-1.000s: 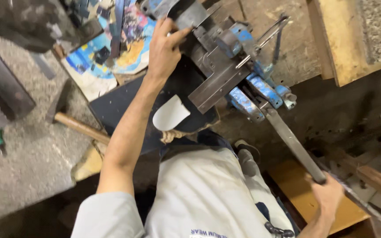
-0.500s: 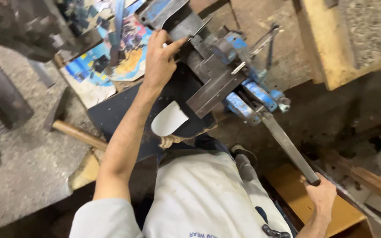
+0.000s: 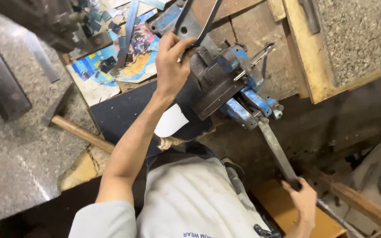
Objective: The person uses a manual bending machine to shape a curved metal strip. They repeatedly position the strip in the machine, operate the lever to bend it, and inspect the curvature. The person also uses a hammer to tap the metal strip on a workbench to refine its shape.
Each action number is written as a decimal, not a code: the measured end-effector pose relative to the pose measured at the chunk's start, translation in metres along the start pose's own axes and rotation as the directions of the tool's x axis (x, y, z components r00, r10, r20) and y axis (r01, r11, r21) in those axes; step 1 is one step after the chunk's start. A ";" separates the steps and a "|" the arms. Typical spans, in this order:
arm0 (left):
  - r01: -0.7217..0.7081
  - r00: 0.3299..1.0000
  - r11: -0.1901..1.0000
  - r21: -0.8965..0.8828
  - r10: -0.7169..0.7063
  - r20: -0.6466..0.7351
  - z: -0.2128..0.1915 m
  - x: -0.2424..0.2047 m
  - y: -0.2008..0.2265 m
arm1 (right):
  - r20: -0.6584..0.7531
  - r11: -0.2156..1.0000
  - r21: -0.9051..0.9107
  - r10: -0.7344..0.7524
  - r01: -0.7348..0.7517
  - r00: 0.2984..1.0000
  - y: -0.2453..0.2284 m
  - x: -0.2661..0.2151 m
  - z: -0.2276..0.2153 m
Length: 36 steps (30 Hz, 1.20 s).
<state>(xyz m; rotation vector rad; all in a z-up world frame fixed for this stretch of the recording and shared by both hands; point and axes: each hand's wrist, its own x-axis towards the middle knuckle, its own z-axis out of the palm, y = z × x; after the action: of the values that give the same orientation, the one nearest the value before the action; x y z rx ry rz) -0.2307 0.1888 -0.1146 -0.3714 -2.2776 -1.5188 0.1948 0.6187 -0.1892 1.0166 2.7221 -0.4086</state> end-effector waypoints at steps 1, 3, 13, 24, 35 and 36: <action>0.108 0.994 0.987 -0.117 -0.108 0.007 -0.013 0.000 0.009 | -0.089 0.987 0.019 -0.155 0.158 0.984 -0.012 0.007 0.002; 0.185 0.983 0.941 -0.284 -0.179 0.045 -0.035 -0.004 0.030 | -0.242 0.923 0.072 -0.352 0.379 0.904 -0.071 0.010 -0.014; 0.362 0.895 0.303 -0.882 -0.378 0.238 -0.161 -0.063 0.060 | 0.026 0.596 0.159 -0.799 0.787 0.601 -0.417 -0.045 0.006; 0.251 0.854 0.049 -0.967 -0.482 0.197 -0.249 -0.137 0.040 | 0.128 0.725 0.023 -0.685 0.688 0.717 -0.475 -0.037 0.053; 0.396 0.814 -0.028 -0.918 -0.452 0.365 -0.275 -0.154 0.043 | -0.066 -0.016 0.997 -0.716 0.077 0.695 -0.472 -0.043 -0.069; 0.402 0.820 -0.036 -0.915 -0.430 0.377 -0.273 -0.153 0.047 | -0.080 -0.029 0.996 -0.712 0.084 0.698 -0.480 -0.051 -0.067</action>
<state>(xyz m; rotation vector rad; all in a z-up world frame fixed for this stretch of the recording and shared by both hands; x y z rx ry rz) -0.0297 -0.0471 -0.0505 0.1130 -0.8325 -3.2525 -0.0931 0.2617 -0.0232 -0.0680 1.8343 -2.4888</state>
